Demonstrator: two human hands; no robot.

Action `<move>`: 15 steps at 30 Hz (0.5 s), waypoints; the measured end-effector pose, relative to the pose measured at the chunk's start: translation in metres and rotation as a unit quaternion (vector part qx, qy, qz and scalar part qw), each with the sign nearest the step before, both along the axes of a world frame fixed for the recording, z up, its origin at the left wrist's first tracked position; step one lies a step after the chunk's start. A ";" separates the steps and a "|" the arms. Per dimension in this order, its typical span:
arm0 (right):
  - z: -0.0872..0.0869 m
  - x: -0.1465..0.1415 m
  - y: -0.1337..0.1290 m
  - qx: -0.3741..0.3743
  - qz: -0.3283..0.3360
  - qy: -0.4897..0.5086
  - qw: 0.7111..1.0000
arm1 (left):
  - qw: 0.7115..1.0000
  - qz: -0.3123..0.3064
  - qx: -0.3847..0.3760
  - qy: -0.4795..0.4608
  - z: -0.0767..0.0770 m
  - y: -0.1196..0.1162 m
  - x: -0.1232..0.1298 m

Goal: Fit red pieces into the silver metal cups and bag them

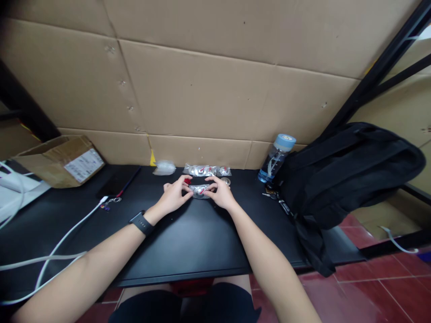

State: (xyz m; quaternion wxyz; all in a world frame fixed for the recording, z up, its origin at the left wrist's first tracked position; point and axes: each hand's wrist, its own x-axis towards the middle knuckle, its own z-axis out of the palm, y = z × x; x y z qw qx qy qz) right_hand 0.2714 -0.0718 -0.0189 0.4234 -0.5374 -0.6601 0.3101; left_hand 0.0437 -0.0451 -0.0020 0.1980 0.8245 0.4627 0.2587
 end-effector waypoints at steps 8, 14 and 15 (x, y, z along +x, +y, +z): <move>0.004 0.000 0.001 -0.046 -0.031 0.120 0.991 | 0.999 -0.003 -0.012 -0.034 0.004 -0.005 0.002; 0.011 -0.005 -0.004 -0.061 -0.038 0.168 0.983 | 0.998 0.009 -0.020 -0.059 0.007 -0.006 0.002; 0.011 -0.005 -0.004 -0.063 -0.038 0.174 0.982 | 0.998 0.009 -0.019 -0.059 0.007 -0.007 0.002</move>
